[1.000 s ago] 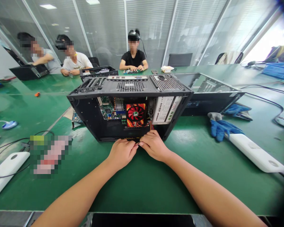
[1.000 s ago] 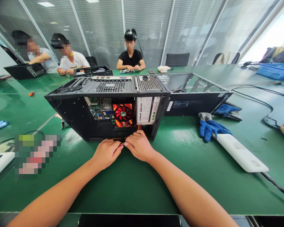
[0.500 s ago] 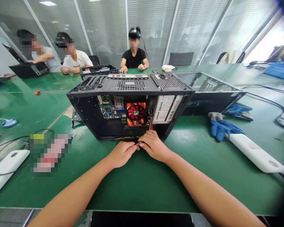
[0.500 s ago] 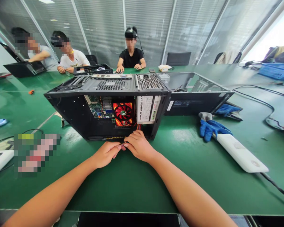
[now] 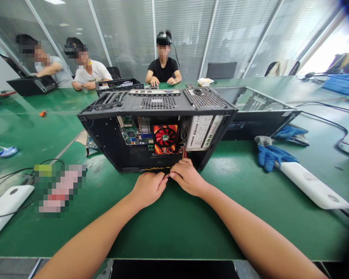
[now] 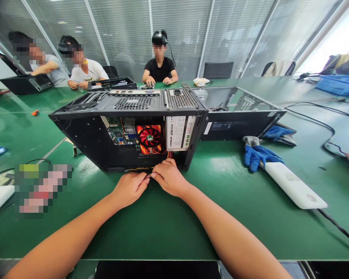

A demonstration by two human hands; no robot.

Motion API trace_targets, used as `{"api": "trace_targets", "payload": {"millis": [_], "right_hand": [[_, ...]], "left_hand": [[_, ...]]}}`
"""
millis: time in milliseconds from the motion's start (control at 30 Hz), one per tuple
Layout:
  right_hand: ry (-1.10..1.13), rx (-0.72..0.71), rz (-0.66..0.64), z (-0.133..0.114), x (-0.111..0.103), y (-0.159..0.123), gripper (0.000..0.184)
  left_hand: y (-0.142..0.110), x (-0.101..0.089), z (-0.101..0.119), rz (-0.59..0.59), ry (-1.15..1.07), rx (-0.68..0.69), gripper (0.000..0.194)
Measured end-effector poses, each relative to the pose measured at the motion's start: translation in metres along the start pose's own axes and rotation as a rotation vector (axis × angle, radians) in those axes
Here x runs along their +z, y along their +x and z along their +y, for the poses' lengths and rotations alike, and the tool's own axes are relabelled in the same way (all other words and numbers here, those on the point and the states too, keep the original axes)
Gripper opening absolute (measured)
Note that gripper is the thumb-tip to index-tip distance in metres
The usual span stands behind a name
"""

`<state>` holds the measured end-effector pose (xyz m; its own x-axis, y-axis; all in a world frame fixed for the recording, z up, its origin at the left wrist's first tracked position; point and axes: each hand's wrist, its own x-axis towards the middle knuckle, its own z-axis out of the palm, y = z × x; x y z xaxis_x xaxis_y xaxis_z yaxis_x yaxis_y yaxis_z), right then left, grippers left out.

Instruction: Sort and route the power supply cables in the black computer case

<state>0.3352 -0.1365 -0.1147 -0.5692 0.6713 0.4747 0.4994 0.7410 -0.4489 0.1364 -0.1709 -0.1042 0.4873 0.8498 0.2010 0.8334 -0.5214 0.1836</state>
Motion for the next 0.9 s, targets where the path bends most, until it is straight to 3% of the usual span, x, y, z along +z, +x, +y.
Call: {"api": "trace_targets", "payload": {"millis": [133, 267, 500, 600, 900], "right_hand": [[-0.003, 0.021, -0.013, -0.001, -0.001, 0.001, 0.026], [-0.020, 0.014, -0.005, 0.001, 0.001, -0.001, 0.027], [-0.070, -0.095, 0.029, 0.003, 0.003, -0.004, 0.022], [-0.068, -0.108, 0.047, 0.003, 0.002, -0.004, 0.022], [-0.088, -0.043, 0.010, 0.003, 0.001, -0.003, 0.032]], "left_hand": [[0.001, 0.001, 0.001, 0.076, 0.121, 0.069, 0.031], [0.001, 0.001, 0.000, 0.100, 0.104, 0.091, 0.031], [0.000, -0.006, -0.003, -0.082, -0.411, -0.036, 0.035], [0.000, -0.009, -0.003, -0.113, -0.520, -0.060, 0.036], [-0.002, 0.006, -0.002, 0.068, 0.002, 0.031, 0.031]]}}
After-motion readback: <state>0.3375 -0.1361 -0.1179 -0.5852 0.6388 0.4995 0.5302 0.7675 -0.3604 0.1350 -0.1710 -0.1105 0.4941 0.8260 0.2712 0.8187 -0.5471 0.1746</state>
